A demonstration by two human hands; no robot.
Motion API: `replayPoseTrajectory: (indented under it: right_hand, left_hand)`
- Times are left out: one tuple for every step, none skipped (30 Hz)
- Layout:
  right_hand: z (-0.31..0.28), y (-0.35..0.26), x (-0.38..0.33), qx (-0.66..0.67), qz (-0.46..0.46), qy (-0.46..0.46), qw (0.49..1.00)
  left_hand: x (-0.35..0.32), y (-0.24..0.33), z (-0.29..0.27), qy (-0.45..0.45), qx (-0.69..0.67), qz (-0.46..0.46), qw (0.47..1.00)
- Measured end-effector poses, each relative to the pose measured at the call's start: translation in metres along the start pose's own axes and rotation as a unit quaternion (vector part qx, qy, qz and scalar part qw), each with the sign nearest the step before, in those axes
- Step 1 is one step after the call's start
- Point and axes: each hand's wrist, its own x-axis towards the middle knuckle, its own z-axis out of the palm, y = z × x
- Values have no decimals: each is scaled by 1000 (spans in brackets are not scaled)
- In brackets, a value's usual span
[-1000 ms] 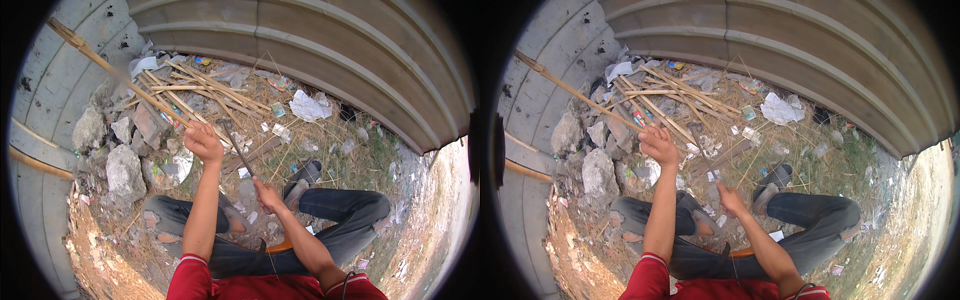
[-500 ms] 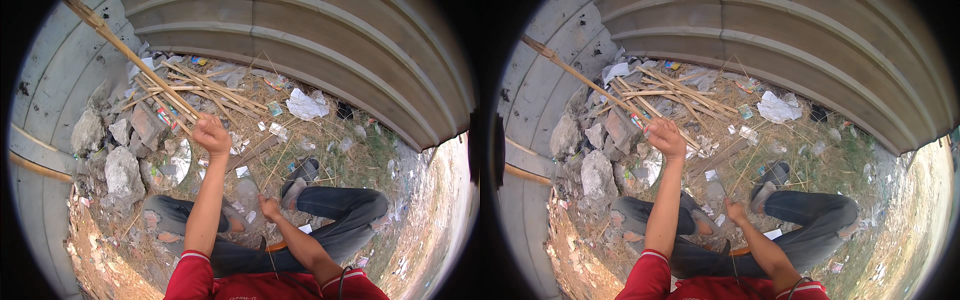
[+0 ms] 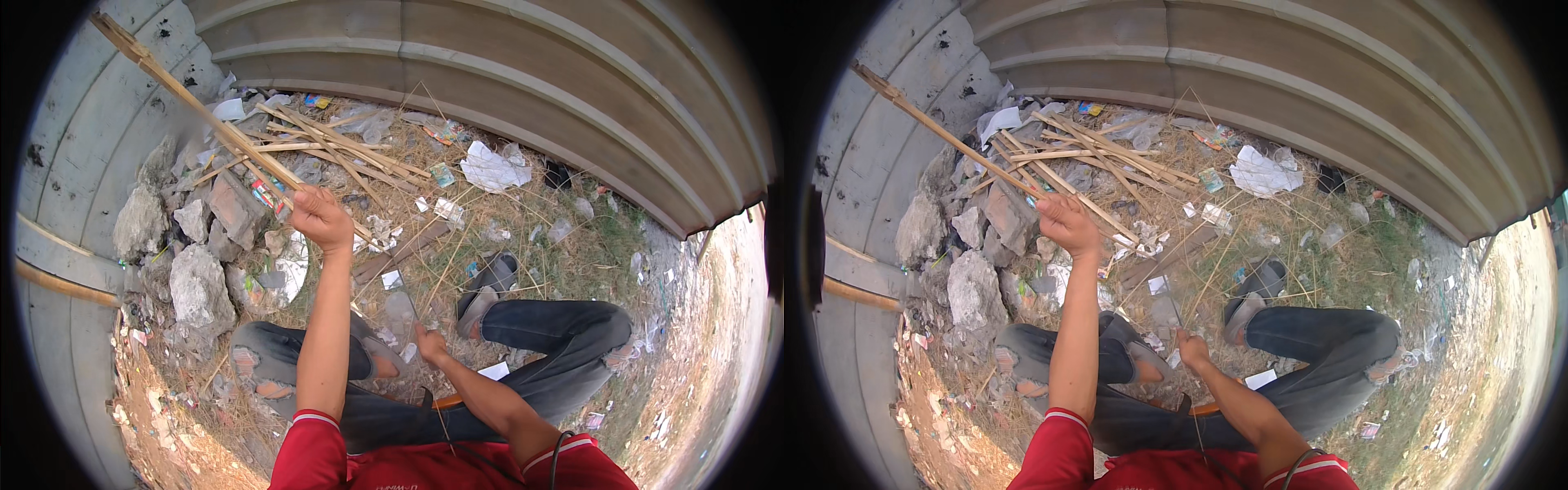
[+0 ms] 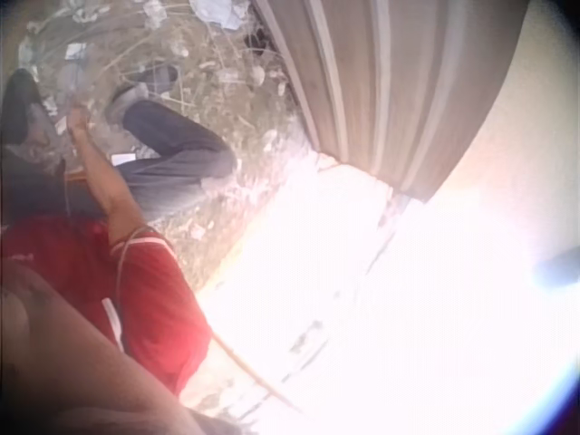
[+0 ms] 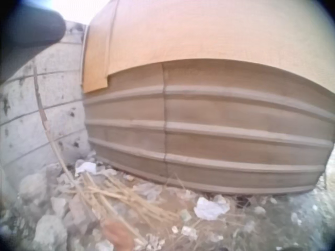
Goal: The person sits on the ground and uses a machete to split long bamboo poles into thin strips. They repeatedly strike the bamboo against a fixed point to separate the layers, then use a blue utility knife to trim and refine the strips. The processed strips are placed on a pile on the ground.
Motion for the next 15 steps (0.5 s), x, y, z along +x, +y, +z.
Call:
replayPoseTrajectory:
  right_hand:
    - [-4, 2, 5, 50, 55, -74, 994]
    - [-29, -23, 4, 98, 108, -155, 977]
    - [-48, -38, 2, 140, 165, -229, 949]
    - [-44, -37, 4, 166, 132, -180, 960]
    - [-34, -35, 8, 191, 99, -129, 968]
    - [-34, -42, 16, 210, 67, -97, 971]
    - [-34, -46, 18, 226, 38, -66, 971]
    - [-46, -63, 18, 236, 14, -62, 970]
    - [-60, -81, 14, 245, -7, -56, 968]
    - [-75, -95, 12, 270, -16, -65, 960]
    - [-91, -109, 9, 295, -24, -75, 952]
    - [-101, -117, 6, 320, -32, -82, 943]
    - [-105, -119, -1, 315, -71, -66, 944]
    - [-111, -120, -4, 308, -112, -47, 944]
    - [-114, -120, -6, 300, -153, -28, 941]
  left_hand:
    - [2, 0, -4, -6, -5, -3, 1000]
    - [4, -2, -16, -10, -4, -5, 1000]
    - [3, -2, -23, -14, -6, -14, 1000]
    - [6, 0, -23, -25, -28, -19, 999]
    - [7, 2, -26, -67, -59, -53, 995]
    - [13, 3, -31, -108, -93, -81, 986]
    - [17, 5, -35, -148, -127, -109, 975]
    - [22, 6, -44, -188, -129, -140, 964]
    - [26, 3, -48, -214, -155, -164, 950]
    - [26, -3, -53, -241, -181, -191, 934]
    - [24, -8, -59, -266, -204, -219, 916]
    - [19, -15, -61, -260, -214, -246, 909]
    - [16, -20, -67, -258, -217, -247, 908]
    - [13, -21, -66, -256, -224, -247, 907]
    - [11, -21, -65, -254, -230, -246, 907]
